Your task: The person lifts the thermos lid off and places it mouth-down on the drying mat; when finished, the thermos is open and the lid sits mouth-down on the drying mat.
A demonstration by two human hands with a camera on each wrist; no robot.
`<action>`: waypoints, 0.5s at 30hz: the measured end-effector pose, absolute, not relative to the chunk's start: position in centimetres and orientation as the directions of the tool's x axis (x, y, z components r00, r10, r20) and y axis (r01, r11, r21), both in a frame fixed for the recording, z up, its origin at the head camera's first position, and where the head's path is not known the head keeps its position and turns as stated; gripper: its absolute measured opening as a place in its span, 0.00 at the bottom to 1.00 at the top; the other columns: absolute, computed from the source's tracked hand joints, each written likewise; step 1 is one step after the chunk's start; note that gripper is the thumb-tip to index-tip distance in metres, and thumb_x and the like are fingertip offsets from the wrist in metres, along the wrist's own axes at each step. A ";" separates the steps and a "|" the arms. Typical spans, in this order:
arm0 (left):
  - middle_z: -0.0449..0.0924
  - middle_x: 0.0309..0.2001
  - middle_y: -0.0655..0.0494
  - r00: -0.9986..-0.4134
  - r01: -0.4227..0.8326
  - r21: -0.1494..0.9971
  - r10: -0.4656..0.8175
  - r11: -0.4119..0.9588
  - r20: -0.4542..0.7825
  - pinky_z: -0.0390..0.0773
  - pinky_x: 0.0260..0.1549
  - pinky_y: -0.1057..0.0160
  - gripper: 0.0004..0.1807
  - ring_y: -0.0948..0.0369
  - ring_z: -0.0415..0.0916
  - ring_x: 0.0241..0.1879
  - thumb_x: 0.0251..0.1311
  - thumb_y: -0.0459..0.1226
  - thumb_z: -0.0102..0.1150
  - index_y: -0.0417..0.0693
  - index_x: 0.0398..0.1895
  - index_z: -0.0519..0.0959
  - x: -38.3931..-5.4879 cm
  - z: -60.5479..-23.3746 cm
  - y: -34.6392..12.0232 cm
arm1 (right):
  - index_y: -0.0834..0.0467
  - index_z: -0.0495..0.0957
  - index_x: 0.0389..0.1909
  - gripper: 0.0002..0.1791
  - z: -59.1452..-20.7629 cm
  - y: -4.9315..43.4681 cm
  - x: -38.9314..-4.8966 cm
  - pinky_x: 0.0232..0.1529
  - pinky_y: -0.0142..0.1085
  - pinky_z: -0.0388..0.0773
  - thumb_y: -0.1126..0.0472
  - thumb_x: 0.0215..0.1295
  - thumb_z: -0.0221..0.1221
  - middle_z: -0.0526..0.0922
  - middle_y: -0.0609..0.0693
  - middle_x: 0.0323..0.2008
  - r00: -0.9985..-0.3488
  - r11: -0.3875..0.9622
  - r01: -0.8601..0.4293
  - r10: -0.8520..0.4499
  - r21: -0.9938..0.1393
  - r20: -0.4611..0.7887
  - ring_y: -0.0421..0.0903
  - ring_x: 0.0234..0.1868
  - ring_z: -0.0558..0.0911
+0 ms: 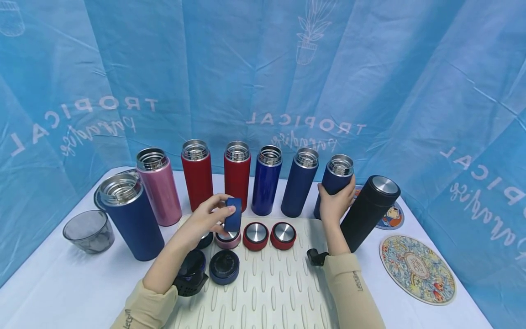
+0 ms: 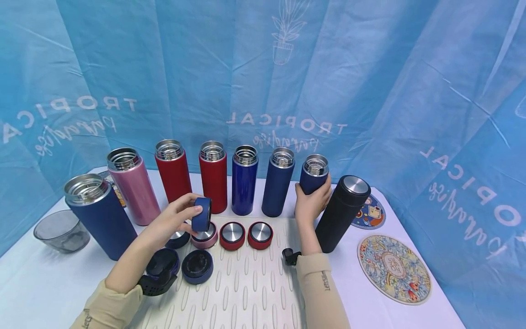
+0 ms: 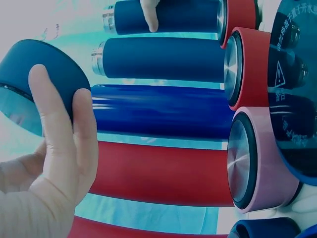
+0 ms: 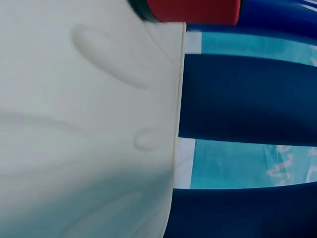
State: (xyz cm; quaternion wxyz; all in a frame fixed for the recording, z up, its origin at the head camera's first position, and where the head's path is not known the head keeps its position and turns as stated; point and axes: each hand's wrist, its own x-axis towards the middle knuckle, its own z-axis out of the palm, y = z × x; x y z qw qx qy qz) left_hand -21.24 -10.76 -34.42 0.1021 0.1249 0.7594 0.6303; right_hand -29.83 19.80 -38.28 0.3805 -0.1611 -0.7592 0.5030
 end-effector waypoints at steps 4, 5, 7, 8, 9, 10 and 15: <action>0.69 0.46 0.44 -0.932 0.158 0.956 0.356 0.246 0.063 0.80 0.33 0.56 0.27 0.54 0.73 0.37 0.56 0.41 0.61 0.45 0.58 0.68 -21.0 -34.6 -10.4 | 0.49 0.43 0.71 0.51 -38.1 20.1 -30.3 0.65 0.54 0.50 0.56 0.52 0.66 0.52 0.58 0.67 -0.670 0.423 -0.082 0.647 -0.903 0.364 0.57 0.68 0.53; 0.70 0.47 0.45 -0.926 0.192 0.943 0.368 0.270 0.083 0.80 0.34 0.57 0.27 0.54 0.72 0.39 0.54 0.41 0.63 0.46 0.58 0.68 -20.9 -34.7 -10.2 | 0.49 0.42 0.71 0.51 -38.2 20.2 -30.4 0.66 0.53 0.49 0.56 0.53 0.66 0.51 0.58 0.68 -0.670 0.416 -0.075 0.652 -0.906 0.354 0.57 0.69 0.51; 0.71 0.49 0.47 -0.909 0.267 0.907 0.397 0.326 0.125 0.79 0.35 0.59 0.30 0.53 0.71 0.41 0.49 0.40 0.67 0.48 0.57 0.69 -20.7 -34.8 -9.8 | 0.49 0.41 0.71 0.51 -38.2 20.3 -30.5 0.66 0.53 0.48 0.55 0.54 0.65 0.49 0.58 0.69 -0.668 0.400 -0.065 0.663 -0.914 0.337 0.56 0.70 0.49; 0.72 0.50 0.48 -0.898 0.308 0.882 0.414 0.357 0.146 0.79 0.35 0.60 0.31 0.53 0.70 0.44 0.48 0.41 0.68 0.48 0.56 0.69 -20.5 -34.9 -9.5 | 0.49 0.40 0.71 0.51 -38.3 20.3 -30.5 0.66 0.53 0.48 0.55 0.54 0.64 0.48 0.57 0.69 -0.667 0.394 -0.061 0.667 -0.917 0.331 0.55 0.70 0.48; 0.72 0.51 0.50 -0.886 0.348 0.853 0.434 0.390 0.163 0.78 0.35 0.61 0.32 0.54 0.70 0.44 0.46 0.41 0.70 0.49 0.56 0.70 -20.4 -35.0 -9.2 | 0.48 0.40 0.71 0.51 -38.3 20.3 -30.5 0.66 0.53 0.48 0.54 0.55 0.64 0.47 0.57 0.70 -0.666 0.388 -0.060 0.671 -0.920 0.326 0.55 0.71 0.47; 0.72 0.51 0.51 -0.875 0.378 0.825 0.454 0.420 0.169 0.78 0.36 0.62 0.33 0.55 0.70 0.44 0.44 0.42 0.71 0.50 0.56 0.70 -20.2 -35.1 -8.9 | 0.48 0.39 0.71 0.51 -38.3 20.3 -30.4 0.66 0.54 0.48 0.54 0.55 0.64 0.46 0.57 0.70 -0.665 0.381 -0.060 0.674 -0.923 0.322 0.54 0.71 0.46; 0.70 0.54 0.55 -0.785 0.520 0.666 0.607 0.536 0.124 0.78 0.42 0.56 0.33 0.56 0.69 0.49 0.40 0.43 0.73 0.55 0.54 0.72 -19.5 -35.5 -7.6 | 0.46 0.38 0.71 0.51 -38.5 20.4 -30.3 0.66 0.54 0.49 0.53 0.56 0.63 0.43 0.57 0.71 -0.672 0.366 -0.055 0.674 -0.929 0.306 0.53 0.71 0.45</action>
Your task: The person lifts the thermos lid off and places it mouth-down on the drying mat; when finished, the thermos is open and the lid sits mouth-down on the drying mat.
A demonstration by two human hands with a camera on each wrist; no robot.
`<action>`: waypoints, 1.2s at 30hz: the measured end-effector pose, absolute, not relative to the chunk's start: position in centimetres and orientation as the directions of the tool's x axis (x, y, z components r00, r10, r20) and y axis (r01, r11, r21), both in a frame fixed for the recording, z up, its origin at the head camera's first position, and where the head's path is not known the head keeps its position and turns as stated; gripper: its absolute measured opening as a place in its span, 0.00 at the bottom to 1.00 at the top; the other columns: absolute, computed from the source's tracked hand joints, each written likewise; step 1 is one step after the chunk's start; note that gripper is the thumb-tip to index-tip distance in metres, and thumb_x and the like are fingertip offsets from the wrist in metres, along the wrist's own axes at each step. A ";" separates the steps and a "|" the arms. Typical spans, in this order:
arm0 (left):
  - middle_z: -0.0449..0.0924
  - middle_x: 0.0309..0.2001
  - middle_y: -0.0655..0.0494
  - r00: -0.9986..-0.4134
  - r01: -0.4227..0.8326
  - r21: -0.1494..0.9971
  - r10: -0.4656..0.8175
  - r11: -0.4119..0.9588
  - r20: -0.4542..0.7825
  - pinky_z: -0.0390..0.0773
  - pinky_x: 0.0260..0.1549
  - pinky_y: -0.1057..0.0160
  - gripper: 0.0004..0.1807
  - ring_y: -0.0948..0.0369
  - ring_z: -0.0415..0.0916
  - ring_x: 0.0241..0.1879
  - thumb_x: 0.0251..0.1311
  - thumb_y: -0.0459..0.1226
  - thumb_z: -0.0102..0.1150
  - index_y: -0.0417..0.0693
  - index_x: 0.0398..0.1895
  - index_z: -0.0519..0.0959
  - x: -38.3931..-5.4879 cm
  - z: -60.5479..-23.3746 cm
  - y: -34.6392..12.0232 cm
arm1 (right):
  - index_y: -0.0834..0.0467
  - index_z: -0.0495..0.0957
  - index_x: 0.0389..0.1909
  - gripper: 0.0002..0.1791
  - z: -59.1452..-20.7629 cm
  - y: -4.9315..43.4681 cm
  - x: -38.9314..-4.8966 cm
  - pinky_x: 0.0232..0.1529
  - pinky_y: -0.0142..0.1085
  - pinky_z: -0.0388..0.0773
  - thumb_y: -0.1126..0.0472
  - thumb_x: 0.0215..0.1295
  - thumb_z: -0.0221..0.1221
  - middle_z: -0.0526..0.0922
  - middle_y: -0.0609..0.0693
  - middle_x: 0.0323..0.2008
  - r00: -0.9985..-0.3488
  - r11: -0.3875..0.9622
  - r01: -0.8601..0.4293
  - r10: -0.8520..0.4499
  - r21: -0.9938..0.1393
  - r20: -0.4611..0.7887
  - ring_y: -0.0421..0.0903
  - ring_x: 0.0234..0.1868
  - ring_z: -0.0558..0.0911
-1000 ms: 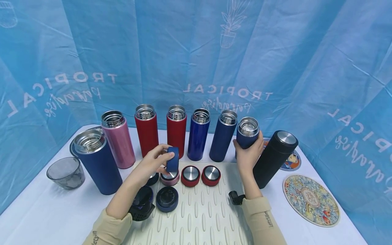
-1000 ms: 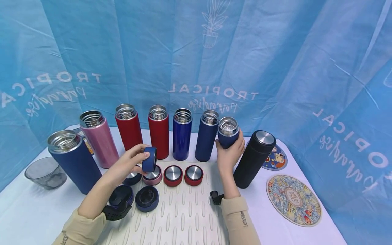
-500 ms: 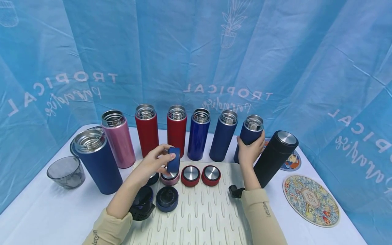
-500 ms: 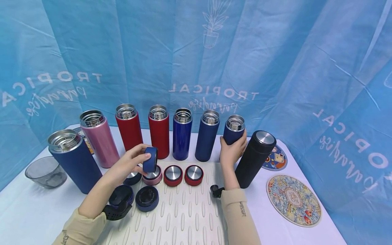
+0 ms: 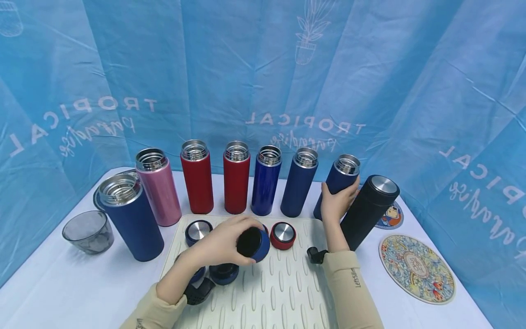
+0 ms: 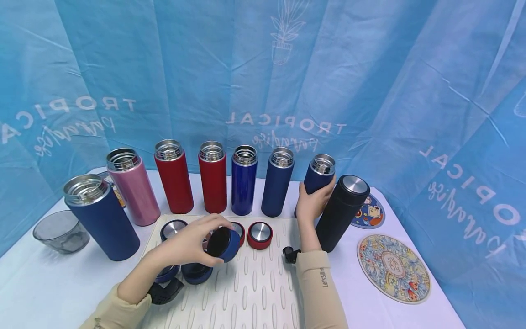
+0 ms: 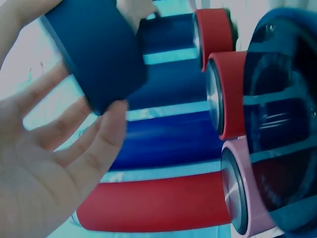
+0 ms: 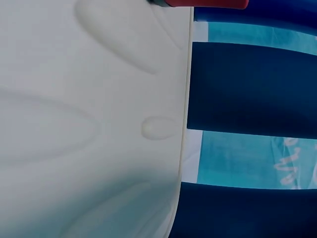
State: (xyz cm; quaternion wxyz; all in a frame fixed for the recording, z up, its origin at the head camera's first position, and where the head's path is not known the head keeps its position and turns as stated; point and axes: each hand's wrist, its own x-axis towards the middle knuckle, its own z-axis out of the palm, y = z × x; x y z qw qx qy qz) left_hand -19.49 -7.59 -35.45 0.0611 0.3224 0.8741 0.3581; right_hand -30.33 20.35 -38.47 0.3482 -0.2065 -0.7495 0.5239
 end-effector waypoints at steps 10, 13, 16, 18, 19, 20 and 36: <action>0.72 0.49 0.54 -0.702 0.625 0.463 0.711 0.628 -0.018 0.79 0.37 0.61 0.33 0.60 0.72 0.42 0.37 0.44 0.74 0.59 0.53 0.76 -19.1 -37.2 -6.0 | 0.45 0.32 0.72 0.57 -37.9 19.7 -29.4 0.68 0.53 0.42 0.51 0.54 0.65 0.37 0.53 0.72 -0.693 0.382 -0.083 0.642 -0.920 0.329 0.51 0.72 0.37; 0.73 0.49 0.53 -0.703 0.631 0.442 0.711 0.637 -0.022 0.79 0.38 0.60 0.33 0.59 0.72 0.42 0.37 0.43 0.74 0.58 0.53 0.76 -19.0 -37.5 -5.8 | 0.45 0.29 0.72 0.58 -37.3 18.9 -28.7 0.68 0.54 0.38 0.50 0.55 0.64 0.34 0.51 0.72 -0.681 0.434 -0.124 0.617 -0.893 0.394 0.49 0.72 0.34; 0.73 0.48 0.53 -0.704 0.641 0.421 0.710 0.642 -0.012 0.79 0.38 0.60 0.32 0.59 0.72 0.42 0.36 0.43 0.75 0.57 0.52 0.76 -19.0 -37.8 -5.6 | 0.46 0.30 0.72 0.57 -36.6 17.9 -27.7 0.68 0.54 0.40 0.51 0.55 0.64 0.33 0.51 0.72 -0.657 0.506 -0.206 0.562 -0.838 0.501 0.47 0.72 0.34; 0.73 0.47 0.54 -0.702 0.652 0.399 0.712 0.644 -0.001 0.78 0.37 0.61 0.32 0.60 0.72 0.40 0.36 0.43 0.75 0.57 0.52 0.77 -19.0 -37.9 -5.5 | 0.48 0.32 0.72 0.56 -36.1 17.3 -26.9 0.68 0.54 0.42 0.53 0.55 0.65 0.33 0.51 0.72 -0.641 0.551 -0.269 0.509 -0.790 0.574 0.47 0.72 0.36; 0.74 0.46 0.54 -0.701 0.659 0.387 0.713 0.645 0.005 0.78 0.37 0.62 0.32 0.61 0.72 0.40 0.35 0.43 0.75 0.56 0.51 0.77 -19.0 -38.0 -5.5 | 0.49 0.34 0.72 0.56 -35.8 17.0 -26.5 0.68 0.54 0.43 0.55 0.54 0.65 0.35 0.52 0.72 -0.632 0.569 -0.303 0.480 -0.764 0.608 0.46 0.72 0.37; 0.74 0.46 0.55 -0.700 0.664 0.377 0.714 0.646 0.009 0.78 0.36 0.62 0.32 0.61 0.72 0.39 0.35 0.43 0.75 0.56 0.51 0.77 -19.0 -38.1 -5.5 | 0.50 0.35 0.72 0.55 -35.5 16.7 -26.1 0.68 0.53 0.43 0.56 0.54 0.65 0.35 0.52 0.72 -0.627 0.579 -0.335 0.451 -0.743 0.635 0.46 0.72 0.37; 0.75 0.42 0.57 -0.705 0.677 0.317 0.709 0.664 0.019 0.77 0.38 0.63 0.32 0.63 0.72 0.37 0.32 0.44 0.77 0.54 0.48 0.79 -18.9 -38.9 -5.1 | 0.68 0.46 0.66 0.45 -28.4 21.6 -18.6 0.69 0.37 0.42 0.58 0.55 0.63 0.55 0.53 0.68 -0.413 0.580 -0.647 0.280 -0.496 0.867 0.46 0.70 0.50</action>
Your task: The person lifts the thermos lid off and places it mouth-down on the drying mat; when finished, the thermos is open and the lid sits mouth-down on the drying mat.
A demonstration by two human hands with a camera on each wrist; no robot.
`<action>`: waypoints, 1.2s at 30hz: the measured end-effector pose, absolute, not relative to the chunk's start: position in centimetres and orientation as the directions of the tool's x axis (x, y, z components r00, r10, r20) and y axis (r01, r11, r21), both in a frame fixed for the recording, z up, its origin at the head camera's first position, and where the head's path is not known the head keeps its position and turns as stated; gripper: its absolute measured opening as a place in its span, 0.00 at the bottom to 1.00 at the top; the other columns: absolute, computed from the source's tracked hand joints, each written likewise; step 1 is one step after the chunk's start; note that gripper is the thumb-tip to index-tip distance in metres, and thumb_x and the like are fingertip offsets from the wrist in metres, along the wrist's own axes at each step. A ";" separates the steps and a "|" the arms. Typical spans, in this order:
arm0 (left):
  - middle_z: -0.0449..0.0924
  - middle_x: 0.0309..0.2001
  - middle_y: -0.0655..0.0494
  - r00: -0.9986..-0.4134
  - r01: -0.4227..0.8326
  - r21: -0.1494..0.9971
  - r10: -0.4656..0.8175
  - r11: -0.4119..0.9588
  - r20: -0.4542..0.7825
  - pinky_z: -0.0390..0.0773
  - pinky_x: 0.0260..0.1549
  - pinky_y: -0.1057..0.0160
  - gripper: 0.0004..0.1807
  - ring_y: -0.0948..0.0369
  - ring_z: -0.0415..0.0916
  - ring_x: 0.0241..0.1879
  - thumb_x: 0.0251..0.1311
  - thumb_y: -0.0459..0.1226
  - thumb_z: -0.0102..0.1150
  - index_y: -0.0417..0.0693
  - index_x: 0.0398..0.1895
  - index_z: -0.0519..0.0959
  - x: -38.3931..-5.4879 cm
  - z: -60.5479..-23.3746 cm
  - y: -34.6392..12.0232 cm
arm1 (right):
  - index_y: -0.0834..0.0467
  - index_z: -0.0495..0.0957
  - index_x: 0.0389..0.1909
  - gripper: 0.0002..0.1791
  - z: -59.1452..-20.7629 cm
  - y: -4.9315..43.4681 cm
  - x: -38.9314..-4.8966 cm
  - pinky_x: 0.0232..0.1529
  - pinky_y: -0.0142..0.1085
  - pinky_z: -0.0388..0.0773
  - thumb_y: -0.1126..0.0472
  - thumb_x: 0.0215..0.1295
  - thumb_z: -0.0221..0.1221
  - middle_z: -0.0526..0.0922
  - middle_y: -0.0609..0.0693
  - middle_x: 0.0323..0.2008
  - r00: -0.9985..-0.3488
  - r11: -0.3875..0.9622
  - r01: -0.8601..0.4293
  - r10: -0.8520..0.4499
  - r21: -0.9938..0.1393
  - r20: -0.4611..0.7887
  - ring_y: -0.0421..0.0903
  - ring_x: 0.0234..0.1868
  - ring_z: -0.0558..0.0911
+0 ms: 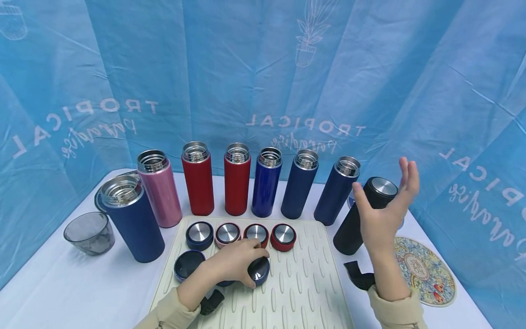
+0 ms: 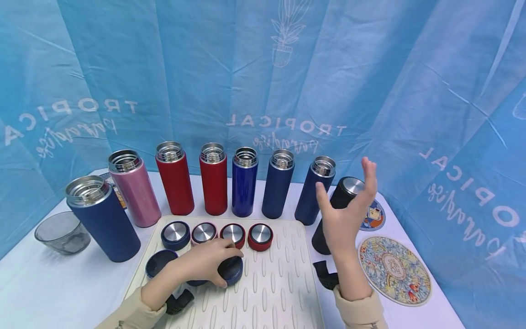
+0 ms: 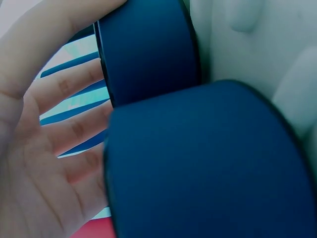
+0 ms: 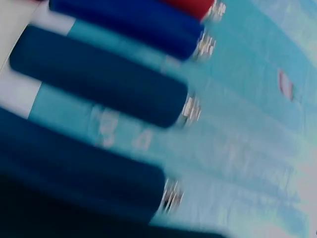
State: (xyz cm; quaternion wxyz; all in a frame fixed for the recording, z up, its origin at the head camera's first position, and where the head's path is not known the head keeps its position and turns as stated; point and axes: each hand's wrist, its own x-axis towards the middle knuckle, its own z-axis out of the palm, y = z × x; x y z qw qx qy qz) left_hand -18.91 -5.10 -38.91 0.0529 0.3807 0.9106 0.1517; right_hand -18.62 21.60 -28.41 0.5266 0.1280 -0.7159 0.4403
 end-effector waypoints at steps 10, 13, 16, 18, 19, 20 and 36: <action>0.75 0.42 0.57 -0.705 0.679 0.302 0.709 0.669 0.013 0.77 0.38 0.64 0.33 0.63 0.73 0.37 0.31 0.48 0.77 0.54 0.48 0.79 -19.1 -39.3 -5.0 | 0.54 0.48 0.69 0.46 -29.2 29.7 -19.3 0.70 0.35 0.42 0.78 0.50 0.58 0.54 0.55 0.68 -0.667 0.169 -0.675 0.277 -0.718 0.692 0.48 0.70 0.50; 0.76 0.42 0.56 -0.707 0.674 0.306 0.707 0.672 0.007 0.78 0.38 0.63 0.33 0.63 0.73 0.37 0.31 0.48 0.77 0.54 0.48 0.79 -19.1 -39.3 -5.0 | 0.47 0.42 0.70 0.50 -30.2 31.9 -19.9 0.70 0.40 0.37 0.79 0.52 0.57 0.50 0.56 0.69 -0.801 0.053 -0.575 0.170 -0.817 0.574 0.49 0.71 0.46; 0.76 0.43 0.55 -0.708 0.670 0.316 0.706 0.671 0.001 0.78 0.39 0.63 0.34 0.62 0.74 0.37 0.32 0.49 0.77 0.54 0.49 0.79 -19.1 -39.3 -5.0 | 0.41 0.36 0.70 0.52 -31.7 33.9 -20.6 0.70 0.46 0.38 0.76 0.56 0.56 0.49 0.54 0.69 -0.908 0.081 -0.415 0.028 -0.906 0.418 0.52 0.71 0.46; 0.76 0.44 0.55 -0.707 0.670 0.323 0.708 0.669 0.000 0.78 0.39 0.62 0.34 0.62 0.74 0.38 0.32 0.50 0.77 0.53 0.49 0.79 -19.1 -39.3 -5.0 | 0.38 0.33 0.70 0.53 -32.7 34.9 -21.0 0.69 0.48 0.44 0.74 0.57 0.56 0.50 0.54 0.69 -0.945 0.107 -0.327 -0.061 -0.939 0.322 0.56 0.70 0.46; 0.76 0.44 0.54 -0.707 0.669 0.326 0.707 0.668 -0.001 0.78 0.39 0.63 0.34 0.61 0.74 0.38 0.32 0.50 0.76 0.53 0.49 0.79 -19.2 -39.3 -5.1 | 0.37 0.32 0.70 0.54 -33.2 35.3 -21.2 0.68 0.51 0.44 0.73 0.57 0.56 0.49 0.54 0.69 -0.954 0.121 -0.292 -0.100 -0.949 0.281 0.58 0.70 0.46; 0.76 0.44 0.54 -0.706 0.669 0.328 0.708 0.667 0.000 0.78 0.39 0.62 0.34 0.61 0.74 0.38 0.32 0.50 0.76 0.53 0.49 0.79 -19.2 -39.3 -5.1 | 0.36 0.32 0.70 0.54 -33.7 35.5 -21.4 0.67 0.47 0.51 0.73 0.57 0.56 0.48 0.54 0.69 -0.960 0.140 -0.264 -0.132 -0.954 0.247 0.58 0.69 0.48; 0.76 0.44 0.55 -0.710 0.655 0.354 0.704 0.668 -0.015 0.78 0.39 0.63 0.35 0.63 0.74 0.37 0.32 0.53 0.75 0.53 0.50 0.78 -19.3 -39.4 -5.1 | 0.44 0.52 0.66 0.42 -37.4 36.0 -23.0 0.49 0.32 0.71 0.70 0.53 0.59 0.70 0.34 0.53 -0.953 0.219 -0.145 -0.295 -0.965 0.076 0.32 0.53 0.72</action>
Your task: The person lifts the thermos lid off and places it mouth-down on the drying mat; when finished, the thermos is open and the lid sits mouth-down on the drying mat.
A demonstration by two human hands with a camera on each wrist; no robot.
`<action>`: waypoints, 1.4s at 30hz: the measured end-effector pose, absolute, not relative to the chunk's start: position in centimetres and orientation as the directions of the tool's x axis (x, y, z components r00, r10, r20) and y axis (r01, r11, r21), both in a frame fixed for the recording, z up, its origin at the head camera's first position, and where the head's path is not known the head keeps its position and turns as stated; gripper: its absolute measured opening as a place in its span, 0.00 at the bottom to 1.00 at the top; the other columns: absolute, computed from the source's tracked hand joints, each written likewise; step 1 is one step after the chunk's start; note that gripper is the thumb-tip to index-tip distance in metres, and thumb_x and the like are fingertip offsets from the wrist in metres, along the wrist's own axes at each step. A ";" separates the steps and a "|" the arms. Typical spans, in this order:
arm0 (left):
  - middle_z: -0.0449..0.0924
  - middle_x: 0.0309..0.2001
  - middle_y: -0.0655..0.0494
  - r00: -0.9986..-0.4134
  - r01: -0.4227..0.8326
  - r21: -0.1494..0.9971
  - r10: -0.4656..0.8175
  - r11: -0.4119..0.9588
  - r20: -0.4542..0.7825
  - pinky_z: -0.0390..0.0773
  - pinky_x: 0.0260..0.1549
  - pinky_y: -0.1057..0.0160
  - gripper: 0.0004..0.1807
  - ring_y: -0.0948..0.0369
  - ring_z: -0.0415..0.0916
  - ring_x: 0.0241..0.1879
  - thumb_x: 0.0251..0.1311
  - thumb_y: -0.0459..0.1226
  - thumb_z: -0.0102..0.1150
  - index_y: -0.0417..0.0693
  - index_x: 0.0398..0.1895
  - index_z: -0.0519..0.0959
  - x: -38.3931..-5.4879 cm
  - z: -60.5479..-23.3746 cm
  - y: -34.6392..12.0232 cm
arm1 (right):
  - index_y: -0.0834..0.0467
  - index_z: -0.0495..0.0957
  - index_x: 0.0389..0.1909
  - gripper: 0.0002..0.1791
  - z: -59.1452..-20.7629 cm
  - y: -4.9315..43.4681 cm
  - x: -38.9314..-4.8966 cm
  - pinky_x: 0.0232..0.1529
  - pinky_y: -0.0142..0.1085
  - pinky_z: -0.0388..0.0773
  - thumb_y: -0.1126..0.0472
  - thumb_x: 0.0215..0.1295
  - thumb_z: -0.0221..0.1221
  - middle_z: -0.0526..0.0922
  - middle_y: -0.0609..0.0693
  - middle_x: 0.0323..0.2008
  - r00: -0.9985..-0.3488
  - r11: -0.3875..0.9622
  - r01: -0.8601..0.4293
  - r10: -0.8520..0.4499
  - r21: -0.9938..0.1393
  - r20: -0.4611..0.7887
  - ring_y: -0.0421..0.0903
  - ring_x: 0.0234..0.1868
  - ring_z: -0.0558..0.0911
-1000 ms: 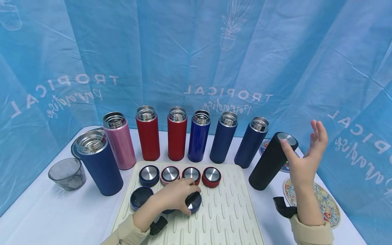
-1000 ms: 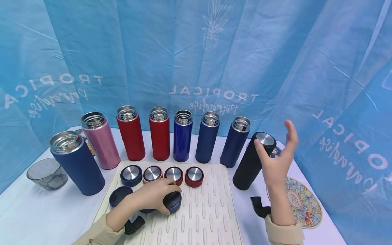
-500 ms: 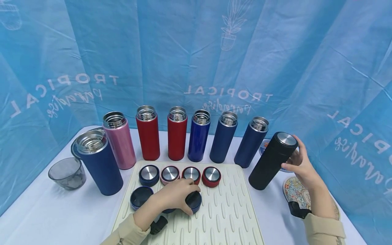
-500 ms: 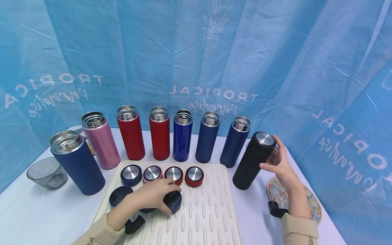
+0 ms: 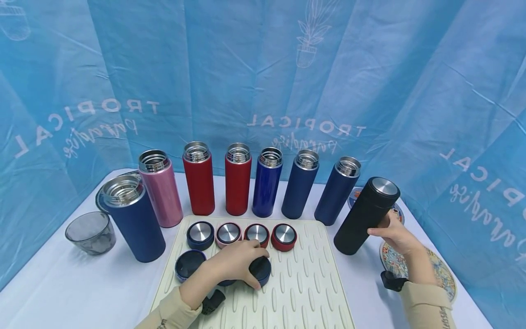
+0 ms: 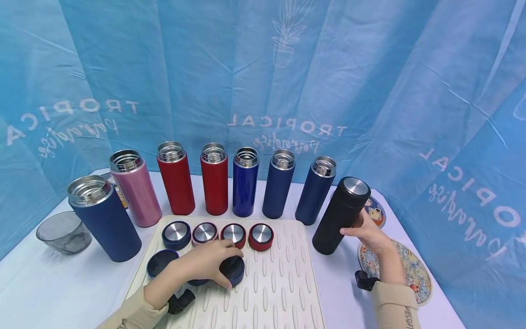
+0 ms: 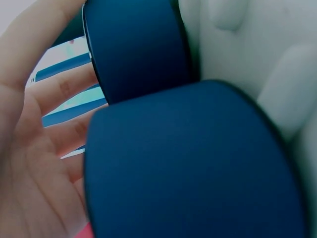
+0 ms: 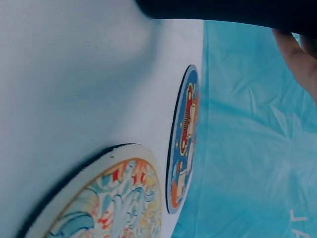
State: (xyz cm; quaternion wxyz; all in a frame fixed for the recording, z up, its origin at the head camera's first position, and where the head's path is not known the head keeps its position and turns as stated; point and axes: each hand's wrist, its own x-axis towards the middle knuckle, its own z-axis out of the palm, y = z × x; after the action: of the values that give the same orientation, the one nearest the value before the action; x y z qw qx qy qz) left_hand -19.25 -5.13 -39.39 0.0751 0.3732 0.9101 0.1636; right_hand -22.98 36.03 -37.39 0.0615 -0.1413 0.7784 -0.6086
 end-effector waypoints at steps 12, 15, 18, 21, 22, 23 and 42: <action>0.75 0.50 0.54 -0.729 0.605 0.472 0.684 0.641 0.005 0.77 0.45 0.56 0.32 0.59 0.75 0.46 0.44 0.54 0.68 0.52 0.53 0.77 -20.0 -38.3 -6.3 | 0.47 0.49 0.67 0.41 -38.6 35.5 -23.1 0.61 0.64 0.46 0.64 0.56 0.60 0.68 0.33 0.51 -0.973 0.242 -0.032 -0.231 -0.970 -0.026 0.29 0.51 0.70; 0.75 0.51 0.52 -0.750 0.565 0.542 0.661 0.622 0.022 0.78 0.42 0.58 0.31 0.57 0.76 0.43 0.46 0.53 0.67 0.51 0.53 0.76 -20.4 -37.8 -6.8 | 0.47 0.51 0.67 0.40 -39.1 35.6 -23.4 0.62 0.63 0.49 0.63 0.56 0.60 0.68 0.38 0.55 -0.979 0.243 -0.049 -0.204 -0.969 -0.001 0.36 0.54 0.69; 0.76 0.48 0.50 -0.766 0.541 0.600 0.640 0.590 0.061 0.78 0.35 0.64 0.29 0.56 0.76 0.38 0.47 0.51 0.67 0.49 0.52 0.77 -20.7 -37.5 -7.4 | 0.44 0.51 0.66 0.40 -39.4 35.6 -23.5 0.62 0.63 0.50 0.62 0.56 0.61 0.66 0.43 0.57 -0.986 0.253 -0.053 -0.164 -0.966 0.011 0.44 0.58 0.66; 0.76 0.44 0.50 -0.771 0.535 0.643 0.627 0.549 0.106 0.75 0.29 0.68 0.29 0.56 0.74 0.33 0.47 0.49 0.68 0.47 0.52 0.77 -20.9 -37.4 -7.9 | 0.42 0.52 0.65 0.41 -39.4 35.1 -23.4 0.61 0.63 0.51 0.64 0.55 0.62 0.65 0.42 0.56 -0.992 0.258 -0.060 -0.126 -0.964 0.028 0.44 0.57 0.66; 0.76 0.43 0.50 -0.773 0.537 0.648 0.623 0.541 0.120 0.74 0.27 0.68 0.29 0.56 0.73 0.33 0.47 0.49 0.68 0.46 0.52 0.77 -21.0 -37.4 -8.0 | 0.43 0.52 0.64 0.41 -39.3 34.8 -23.2 0.61 0.64 0.50 0.64 0.54 0.63 0.65 0.41 0.55 -0.992 0.260 -0.061 -0.122 -0.964 0.030 0.43 0.56 0.65; 0.76 0.43 0.50 -0.774 0.534 0.657 0.620 0.532 0.127 0.74 0.27 0.69 0.29 0.56 0.73 0.33 0.47 0.49 0.68 0.45 0.52 0.76 -21.1 -37.4 -8.1 | 0.43 0.53 0.64 0.41 -39.2 34.5 -23.1 0.61 0.64 0.50 0.65 0.54 0.63 0.65 0.40 0.54 -0.992 0.271 -0.067 -0.117 -0.960 0.036 0.40 0.55 0.66; 0.74 0.50 0.54 -0.852 0.465 0.723 0.480 0.510 0.209 0.79 0.38 0.56 0.34 0.56 0.74 0.42 0.44 0.47 0.71 0.52 0.58 0.72 -21.3 -37.0 -8.9 | 0.54 0.65 0.61 0.42 -35.6 25.0 -22.7 0.47 0.48 0.70 0.63 0.40 0.71 0.73 0.53 0.50 -0.889 0.444 -0.434 -0.350 -0.784 0.294 0.52 0.48 0.71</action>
State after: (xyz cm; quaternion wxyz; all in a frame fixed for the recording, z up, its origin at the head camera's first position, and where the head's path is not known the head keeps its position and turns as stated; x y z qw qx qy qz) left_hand -21.32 -8.91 -36.96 0.0091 0.2718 0.8690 0.4135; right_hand -22.71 24.98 -35.58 -0.0442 -0.2309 0.8486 -0.4739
